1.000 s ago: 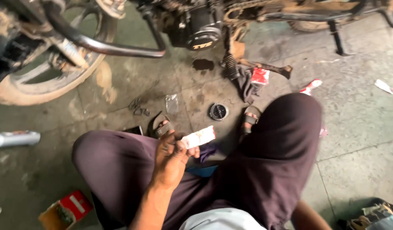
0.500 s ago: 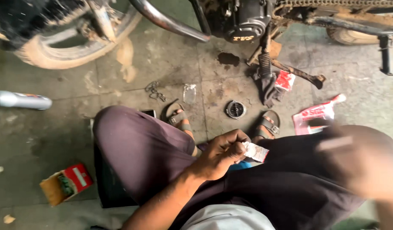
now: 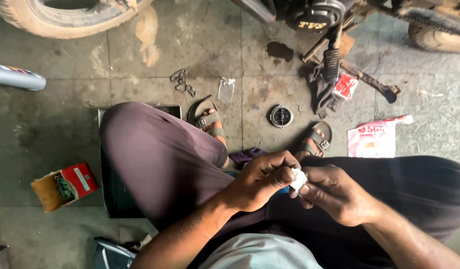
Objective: The person opens a small packet by hand, removes a component, and uses shears to cut open a second packet. They then squeeze the contents of the second packet onto the component.
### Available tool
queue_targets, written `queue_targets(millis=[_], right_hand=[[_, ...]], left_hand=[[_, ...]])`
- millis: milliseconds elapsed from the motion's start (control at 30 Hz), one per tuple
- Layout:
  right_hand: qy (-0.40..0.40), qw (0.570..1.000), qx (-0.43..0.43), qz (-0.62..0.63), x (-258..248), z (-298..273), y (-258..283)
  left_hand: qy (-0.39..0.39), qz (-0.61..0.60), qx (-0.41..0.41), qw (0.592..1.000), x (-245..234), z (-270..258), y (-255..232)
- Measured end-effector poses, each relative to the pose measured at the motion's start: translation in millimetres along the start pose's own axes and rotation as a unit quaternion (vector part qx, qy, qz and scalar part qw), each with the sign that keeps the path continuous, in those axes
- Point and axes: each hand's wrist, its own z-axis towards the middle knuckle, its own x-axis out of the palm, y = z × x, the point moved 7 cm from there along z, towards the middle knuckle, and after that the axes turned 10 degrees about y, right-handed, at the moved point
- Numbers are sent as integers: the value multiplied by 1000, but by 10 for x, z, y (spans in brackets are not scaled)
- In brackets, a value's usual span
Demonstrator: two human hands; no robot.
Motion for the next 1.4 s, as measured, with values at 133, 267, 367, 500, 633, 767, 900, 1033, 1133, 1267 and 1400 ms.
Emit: queue_targets(millis=[133, 267, 367, 500, 633, 767, 900, 1033, 1133, 1267, 1400], right_hand=[[-14, 999, 13, 29, 13, 9, -50], [29, 998, 5, 57, 39, 40, -83], [56, 993, -20, 106, 44, 14, -102], [73, 985, 14, 153, 51, -18, -106], [79, 979, 56, 181, 72, -51, -140], [28, 984, 26, 174, 67, -111, -255], [-25, 982, 28, 185, -2, -129, -325], [-13, 975, -1, 222, 11, -108, -288], [8, 965, -22, 263, 32, -99, -305], [43, 944, -42, 323, 63, -59, -327], [62, 937, -51, 339, 63, -38, -348]], left_hand=[[-5, 15, -4, 1000, -49, -3, 17], [-14, 31, -13, 999, -75, 14, 31], [8, -17, -14, 1000, 26, 83, -45], [35, -44, -43, 997, 72, 82, -25], [-17, 93, -72, 993, -82, -24, 137], [-11, 92, -52, 994, -32, 23, 58], [-21, 95, -32, 995, 21, 52, -1], [-17, 111, -28, 993, 55, 66, -62], [-24, 139, -21, 990, 66, 81, -118], [-59, 313, 9, 948, 39, 73, -241], [-63, 377, 16, 924, 34, 66, -261]])
